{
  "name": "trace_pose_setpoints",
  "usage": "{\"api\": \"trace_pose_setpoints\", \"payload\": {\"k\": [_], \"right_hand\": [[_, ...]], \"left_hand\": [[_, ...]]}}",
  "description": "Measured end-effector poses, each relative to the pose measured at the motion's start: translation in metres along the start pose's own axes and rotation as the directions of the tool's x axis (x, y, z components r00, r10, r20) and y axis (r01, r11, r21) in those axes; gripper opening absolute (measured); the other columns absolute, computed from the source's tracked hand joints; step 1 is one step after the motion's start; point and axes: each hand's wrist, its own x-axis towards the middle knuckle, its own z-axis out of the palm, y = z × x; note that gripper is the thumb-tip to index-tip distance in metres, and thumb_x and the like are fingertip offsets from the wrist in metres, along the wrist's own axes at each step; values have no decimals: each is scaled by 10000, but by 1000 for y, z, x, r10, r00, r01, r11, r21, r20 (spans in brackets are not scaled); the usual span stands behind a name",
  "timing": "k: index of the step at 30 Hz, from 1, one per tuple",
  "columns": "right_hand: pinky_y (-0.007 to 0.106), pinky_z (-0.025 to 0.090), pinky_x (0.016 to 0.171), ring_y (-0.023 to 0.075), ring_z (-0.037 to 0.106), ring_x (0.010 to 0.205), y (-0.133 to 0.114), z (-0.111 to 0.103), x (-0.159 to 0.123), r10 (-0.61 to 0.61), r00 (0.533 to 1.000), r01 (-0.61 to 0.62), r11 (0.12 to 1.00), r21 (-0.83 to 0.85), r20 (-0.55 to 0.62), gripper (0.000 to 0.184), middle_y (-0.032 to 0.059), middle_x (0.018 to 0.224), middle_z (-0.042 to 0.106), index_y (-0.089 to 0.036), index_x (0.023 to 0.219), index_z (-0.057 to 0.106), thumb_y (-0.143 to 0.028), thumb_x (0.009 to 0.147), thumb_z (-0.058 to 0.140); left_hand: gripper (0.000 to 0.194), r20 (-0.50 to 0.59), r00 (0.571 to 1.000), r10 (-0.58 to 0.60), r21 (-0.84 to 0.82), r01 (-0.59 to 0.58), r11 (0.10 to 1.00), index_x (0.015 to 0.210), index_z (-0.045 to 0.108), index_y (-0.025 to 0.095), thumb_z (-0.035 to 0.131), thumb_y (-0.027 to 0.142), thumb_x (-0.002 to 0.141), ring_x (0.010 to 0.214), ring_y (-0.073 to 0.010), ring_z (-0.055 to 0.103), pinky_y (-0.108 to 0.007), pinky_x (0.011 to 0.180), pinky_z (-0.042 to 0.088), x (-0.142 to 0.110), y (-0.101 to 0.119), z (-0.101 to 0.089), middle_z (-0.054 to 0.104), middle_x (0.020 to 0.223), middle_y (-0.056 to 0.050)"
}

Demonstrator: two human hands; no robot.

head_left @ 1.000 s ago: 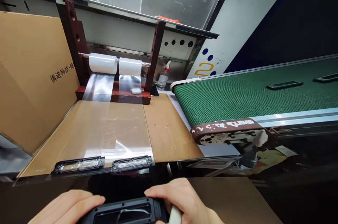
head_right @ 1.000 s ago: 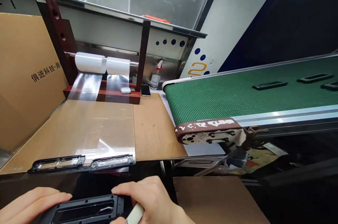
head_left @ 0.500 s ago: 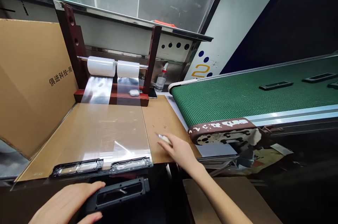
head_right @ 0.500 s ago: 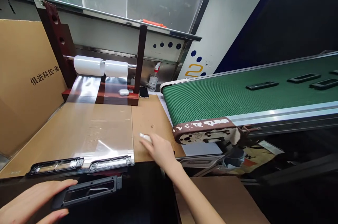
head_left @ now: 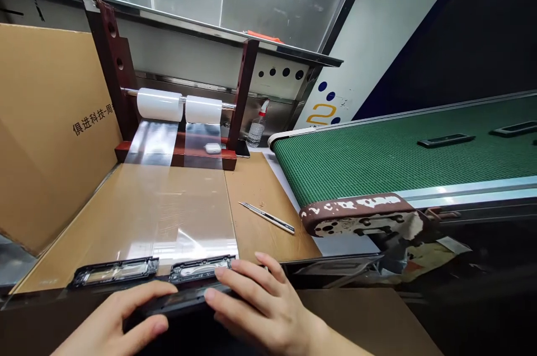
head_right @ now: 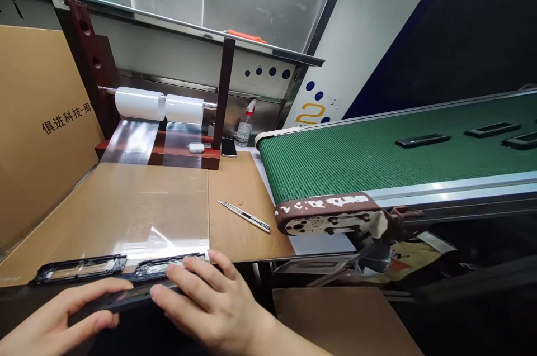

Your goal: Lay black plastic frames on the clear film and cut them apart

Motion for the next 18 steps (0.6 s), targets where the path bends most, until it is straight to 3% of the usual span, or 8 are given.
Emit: {"api": "trace_pose_setpoints", "payload": {"k": [2,4,7,10,15,18], "right_hand": [[273,223,1162,108,558,1096,11,-1,4,-39,999,40,999,-27,24,248,-40,1112,708,-246,1156,666,-194,956,529],[257,226,1156,108,569,1032,22,-4,12,-104,993,106,993,-50,54,272,-28,1076,713,-214,1170,661,-152,965,492],[259,241,1146,123,570,948,33,-7,24,-133,988,138,988,-63,73,223,-7,1013,714,-169,1130,674,-202,952,545],[278,265,1132,138,574,972,37,-5,29,-116,989,124,989,-83,95,252,24,1013,702,-147,1146,657,-272,955,550],[291,365,1037,143,607,936,44,5,23,-70,992,80,993,-90,109,262,37,959,702,-134,1180,619,-131,940,515],[325,442,943,167,616,881,53,12,20,-2,998,4,999,-40,64,228,62,920,693,-108,1128,619,-183,922,557]], "left_hand": [[446,120,993,-20,-102,32,994,1111,667,371,553,653,784,889,-260,674,-394,907,487,8,18,-7,750,899,10],[389,251,968,33,-228,26,973,982,710,320,588,631,782,757,-217,666,-321,811,472,16,41,-14,711,690,34],[435,353,935,24,-418,135,898,730,683,225,620,655,745,623,-165,651,-251,651,443,29,69,-23,655,589,32],[483,389,921,-26,-470,223,854,651,612,193,636,671,719,609,-153,658,-230,607,451,40,83,-29,642,593,17],[485,411,908,-88,-506,307,806,702,668,168,678,653,696,576,-156,659,-238,621,499,47,87,-32,672,587,-30],[552,265,953,-146,-596,280,752,883,693,154,591,680,753,750,-203,691,-276,755,532,55,86,-32,728,774,-83]]}}
